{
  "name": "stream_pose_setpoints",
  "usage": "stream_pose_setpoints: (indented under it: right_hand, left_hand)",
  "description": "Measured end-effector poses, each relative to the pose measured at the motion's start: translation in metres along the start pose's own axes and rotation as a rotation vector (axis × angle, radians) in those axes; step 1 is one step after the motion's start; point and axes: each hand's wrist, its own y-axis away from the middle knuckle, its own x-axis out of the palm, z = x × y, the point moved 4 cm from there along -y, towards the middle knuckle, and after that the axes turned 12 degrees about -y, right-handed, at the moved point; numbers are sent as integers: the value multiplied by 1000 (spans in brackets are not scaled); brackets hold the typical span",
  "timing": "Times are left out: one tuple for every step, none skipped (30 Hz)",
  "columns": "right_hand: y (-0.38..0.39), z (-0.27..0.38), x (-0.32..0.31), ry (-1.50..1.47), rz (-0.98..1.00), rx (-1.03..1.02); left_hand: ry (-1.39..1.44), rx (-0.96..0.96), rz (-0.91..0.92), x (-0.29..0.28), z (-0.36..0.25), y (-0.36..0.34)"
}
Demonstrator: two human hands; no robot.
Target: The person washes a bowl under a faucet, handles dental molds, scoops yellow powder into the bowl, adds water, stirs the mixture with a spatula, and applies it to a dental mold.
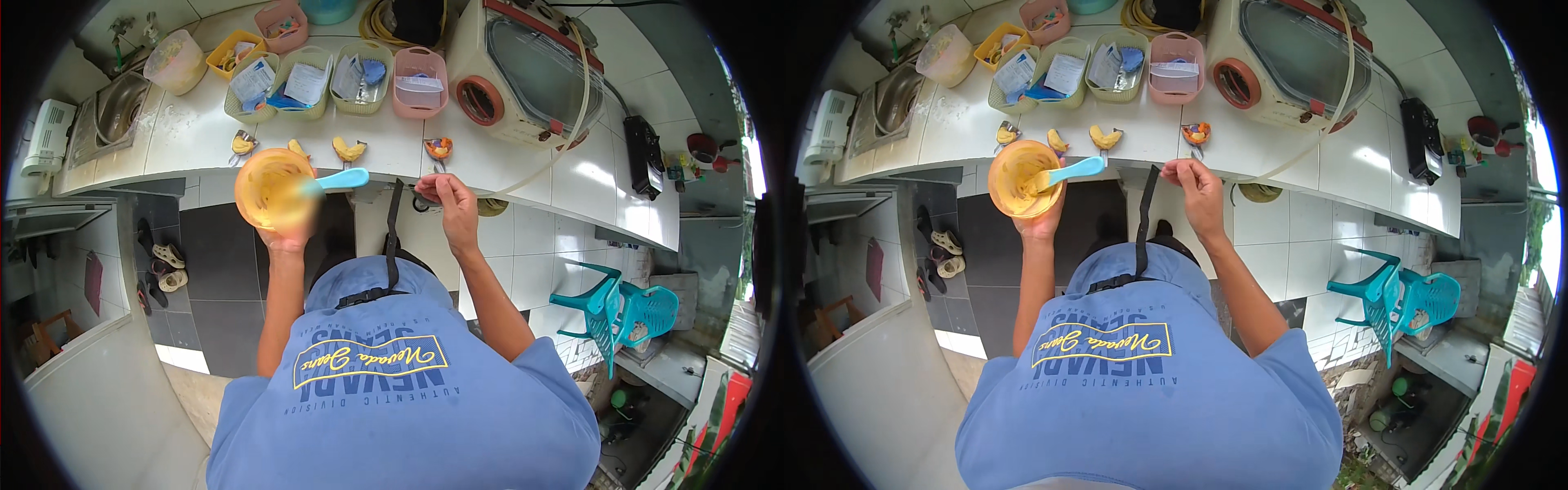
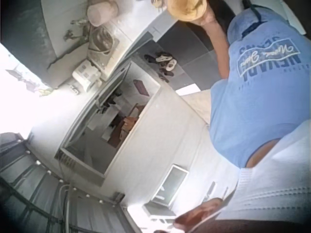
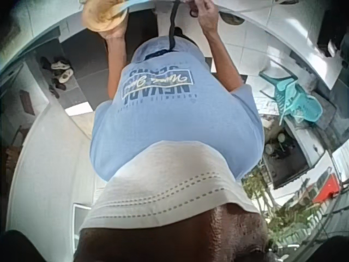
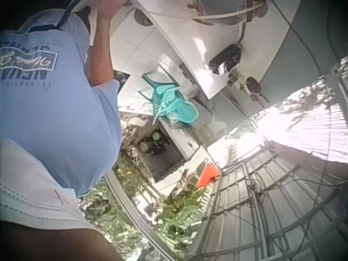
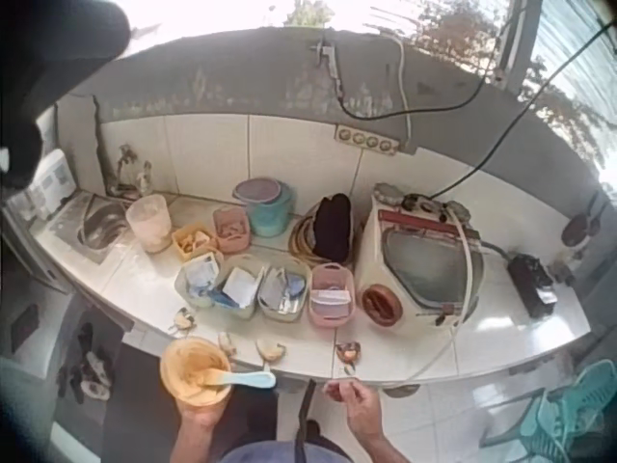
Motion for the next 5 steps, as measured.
stream_pose_setpoints:
  right_hand:
    - [3,-45,-38,-214,-101,286]
    - [5,-77,-66,-226,-107,289]
    - [5,-115,-97,-495,-349,342]
    - [2,-153,-125,-762,-590,389]
    - [0,-189,-144,-1028,-833,436]
  left_hand:
    - [26,40,15,-6,-9,3]
    - [15,52,14,-9,-17,8]
    - [2,65,14,-12,-24,13]
    - [9,84,-9,-15,-30,14]
    - [-20,111,-40,-20,-39,16]
